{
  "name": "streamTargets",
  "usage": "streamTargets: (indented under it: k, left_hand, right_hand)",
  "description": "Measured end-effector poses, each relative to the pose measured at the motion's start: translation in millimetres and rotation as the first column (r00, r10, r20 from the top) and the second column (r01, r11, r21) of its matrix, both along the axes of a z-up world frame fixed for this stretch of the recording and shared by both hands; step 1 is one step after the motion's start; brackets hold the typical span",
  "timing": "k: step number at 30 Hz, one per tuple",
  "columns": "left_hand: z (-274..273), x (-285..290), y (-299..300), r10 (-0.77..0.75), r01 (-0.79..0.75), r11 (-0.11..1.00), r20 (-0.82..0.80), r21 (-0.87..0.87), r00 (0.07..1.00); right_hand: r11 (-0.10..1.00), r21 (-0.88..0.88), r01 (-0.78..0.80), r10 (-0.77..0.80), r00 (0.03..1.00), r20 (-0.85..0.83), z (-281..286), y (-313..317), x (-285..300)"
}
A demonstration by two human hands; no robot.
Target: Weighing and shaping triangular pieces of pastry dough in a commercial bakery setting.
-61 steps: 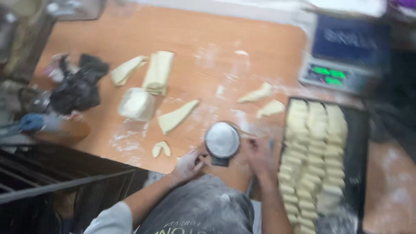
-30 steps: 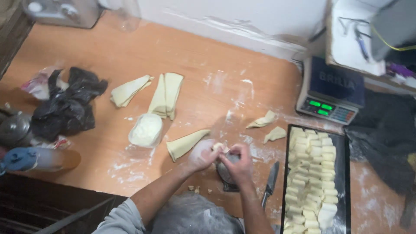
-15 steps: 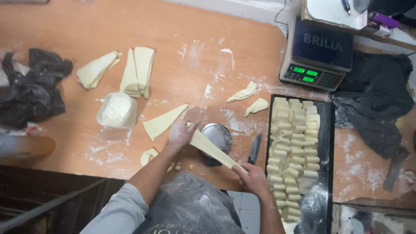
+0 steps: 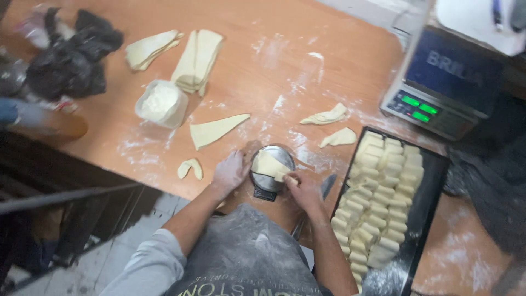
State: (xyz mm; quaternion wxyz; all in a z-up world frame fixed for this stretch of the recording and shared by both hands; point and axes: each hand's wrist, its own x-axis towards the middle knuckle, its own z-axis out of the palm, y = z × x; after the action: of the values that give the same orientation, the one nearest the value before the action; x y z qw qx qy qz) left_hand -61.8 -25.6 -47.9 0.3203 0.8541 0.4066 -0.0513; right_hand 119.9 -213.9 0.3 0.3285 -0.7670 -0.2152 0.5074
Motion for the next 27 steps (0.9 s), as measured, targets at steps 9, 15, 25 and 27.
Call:
streamTargets:
  k: [9,15,25,27]
  left_hand:
    - [-6.4,-96.2,-45.5,-0.08,0.103,0.965,-0.103,0.242,0.992]
    - [-38.9,-88.5,-52.8,-0.195,0.201,0.977,-0.079,0.069,0.978]
    - [-0.1,-77.1,-56.1,-0.241,0.371,0.886,0.408,-0.277,0.88]
    - [27.8,-83.3,-48.5,-0.342,0.438,0.878,0.384,-0.195,0.857]
  right_hand:
    - [0.94,-0.307,-0.145,0.277,0.852,0.445,-23.7,-26.7,14.9]
    - [0.891,-0.369,-0.263,0.408,0.82,0.402,-27.0,-47.2,-24.3]
    - [0.964,0.029,0.264,-0.217,0.846,-0.487,-90.1,-36.7,-142.4]
    - [0.943,0.171,0.285,-0.143,0.811,-0.567,-106.9,-35.1,-161.6]
